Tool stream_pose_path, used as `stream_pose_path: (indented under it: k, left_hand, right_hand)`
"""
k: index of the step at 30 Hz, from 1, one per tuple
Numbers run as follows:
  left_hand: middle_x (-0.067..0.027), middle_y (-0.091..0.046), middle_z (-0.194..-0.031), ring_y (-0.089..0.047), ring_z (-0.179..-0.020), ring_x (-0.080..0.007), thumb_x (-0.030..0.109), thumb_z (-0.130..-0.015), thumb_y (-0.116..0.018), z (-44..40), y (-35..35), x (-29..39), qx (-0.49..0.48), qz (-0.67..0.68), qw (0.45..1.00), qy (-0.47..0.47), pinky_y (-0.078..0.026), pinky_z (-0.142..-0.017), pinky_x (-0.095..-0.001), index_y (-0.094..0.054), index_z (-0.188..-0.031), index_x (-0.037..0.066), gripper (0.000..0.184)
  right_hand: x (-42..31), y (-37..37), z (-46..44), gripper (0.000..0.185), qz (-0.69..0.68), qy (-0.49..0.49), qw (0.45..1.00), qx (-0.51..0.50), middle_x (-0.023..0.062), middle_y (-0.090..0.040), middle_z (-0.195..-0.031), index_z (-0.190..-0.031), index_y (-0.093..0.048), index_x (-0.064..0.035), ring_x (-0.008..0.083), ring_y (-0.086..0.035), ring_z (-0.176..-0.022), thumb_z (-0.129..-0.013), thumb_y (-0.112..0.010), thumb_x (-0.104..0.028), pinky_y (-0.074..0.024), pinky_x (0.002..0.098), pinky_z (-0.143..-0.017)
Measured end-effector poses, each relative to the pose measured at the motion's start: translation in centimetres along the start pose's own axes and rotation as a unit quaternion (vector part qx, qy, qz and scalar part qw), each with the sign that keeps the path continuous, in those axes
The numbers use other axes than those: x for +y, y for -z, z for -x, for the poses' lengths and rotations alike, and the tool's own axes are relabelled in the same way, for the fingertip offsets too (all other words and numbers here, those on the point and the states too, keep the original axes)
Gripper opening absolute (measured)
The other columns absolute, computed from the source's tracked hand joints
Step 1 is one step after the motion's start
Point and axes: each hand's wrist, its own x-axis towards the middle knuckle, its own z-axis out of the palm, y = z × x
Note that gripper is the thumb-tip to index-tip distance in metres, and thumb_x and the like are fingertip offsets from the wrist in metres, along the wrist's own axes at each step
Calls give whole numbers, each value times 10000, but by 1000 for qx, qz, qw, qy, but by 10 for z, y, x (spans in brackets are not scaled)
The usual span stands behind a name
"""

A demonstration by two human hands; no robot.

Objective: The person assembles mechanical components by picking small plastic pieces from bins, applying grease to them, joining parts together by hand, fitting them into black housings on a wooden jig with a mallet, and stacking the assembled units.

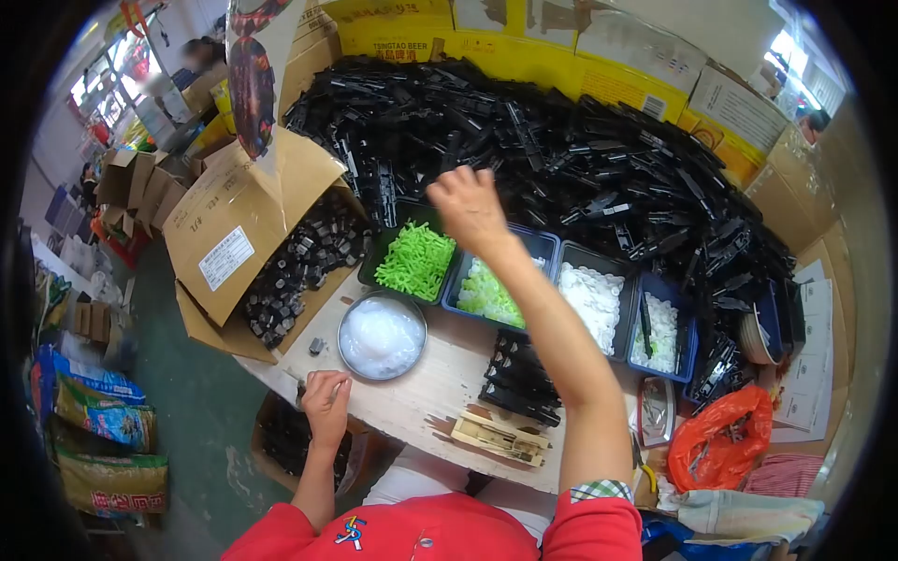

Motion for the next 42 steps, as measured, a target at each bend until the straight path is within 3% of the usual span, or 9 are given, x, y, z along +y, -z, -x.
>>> stream_pose_path:
  k: [2, 3, 8, 12, 15, 23, 27, 35, 42]
  left_hand:
    - [-93, -584, -785, -539, -770, -225, -15, -744, -630, 2, -1, 1, -5, 12, 1000, 7, -432, -690, -298, -635, -840, -9, 96]
    - [-93, -584, -785, -539, -770, -225, -15, -744, -630, 1, -1, 2, -4, 11, 1000, 7, -432, -690, -298, -635, -840, -9, 96]
    - [-87, -585, -759, -540, -730, -215, -18, -747, -625, 1, 7, 3, -11, 19, 1000, 17, -434, -670, -295, -635, -844, -10, 97]
    - [-84, -586, -739, -542, -705, -206, -24, -751, -618, 5, 11, -4, -6, 34, 999, 29, -432, -652, -291, -635, -842, -12, 94]
    - [-87, -585, -731, -545, -694, -199, -23, -756, -611, 4, 10, -11, -24, 40, 998, 52, -428, -637, -284, -634, -844, -16, 91]
    - [-88, -585, -727, -543, -689, -188, -18, -759, -611, 1, 12, -12, -9, 42, 998, 56, -424, -627, -272, -633, -840, -22, 84]
    - [-88, -585, -724, -541, -683, -185, -22, -755, -613, 3, 16, -14, 0, 40, 997, 64, -424, -623, -268, -633, -838, -22, 85]
    - [-82, -585, -719, -537, -653, -164, -18, -753, -623, 5, 14, -11, -2, 54, 997, 52, -426, -597, -254, -640, -845, -18, 94]
    - [-80, -583, -726, -545, -644, -157, -19, -760, -616, 6, 8, -8, -9, 68, 997, 41, -430, -577, -252, -639, -849, -15, 92]
  right_hand:
    - [-39, -16, -15, 153, -40, -44, 998, 20, 32, -556, -880, -876, -589, -124, 222, -500, -844, -755, -618, -213, -346, 370, -733]
    - [-58, -23, -22, 280, -60, -94, 994, 2, 65, -551, -869, -957, -572, -116, 251, -514, -828, -765, -638, -309, -358, 389, -698]
    - [-90, -25, -61, 779, -174, -280, 935, -129, 190, -463, -1100, -1346, -274, -139, 386, -521, -929, -701, -692, -261, -426, 500, -731]
    - [-84, -34, -79, 948, -150, -231, 953, -130, 224, -355, -1224, -1367, -233, -209, 450, -517, -942, -587, -769, -161, -471, 509, -766]
    - [-82, -44, -85, 950, -204, -273, 917, -207, 232, -362, -1205, -1354, -247, -208, 478, -512, -966, -567, -779, -168, -489, 504, -752]
    - [-76, -57, -95, 721, -251, -344, 886, -183, 212, -448, -1137, -1241, -453, -204, 425, -562, -944, -580, -731, -124, -492, 459, -791]
    - [-52, -66, -90, 558, -307, -379, 868, -96, 192, -620, -978, -1100, -598, -169, 354, -598, -911, -559, -702, -81, -483, 409, -819]
    - [36, -26, -52, 511, -582, -470, 664, -13, 67, -581, -809, -1079, -603, -114, 159, -564, -686, -597, -661, 46, -471, 280, -605]
    - [68, 93, 40, 500, -499, -468, 727, -57, 89, -564, -950, -1115, -571, -95, 143, -537, -756, -634, -607, 36, -442, 246, -675]
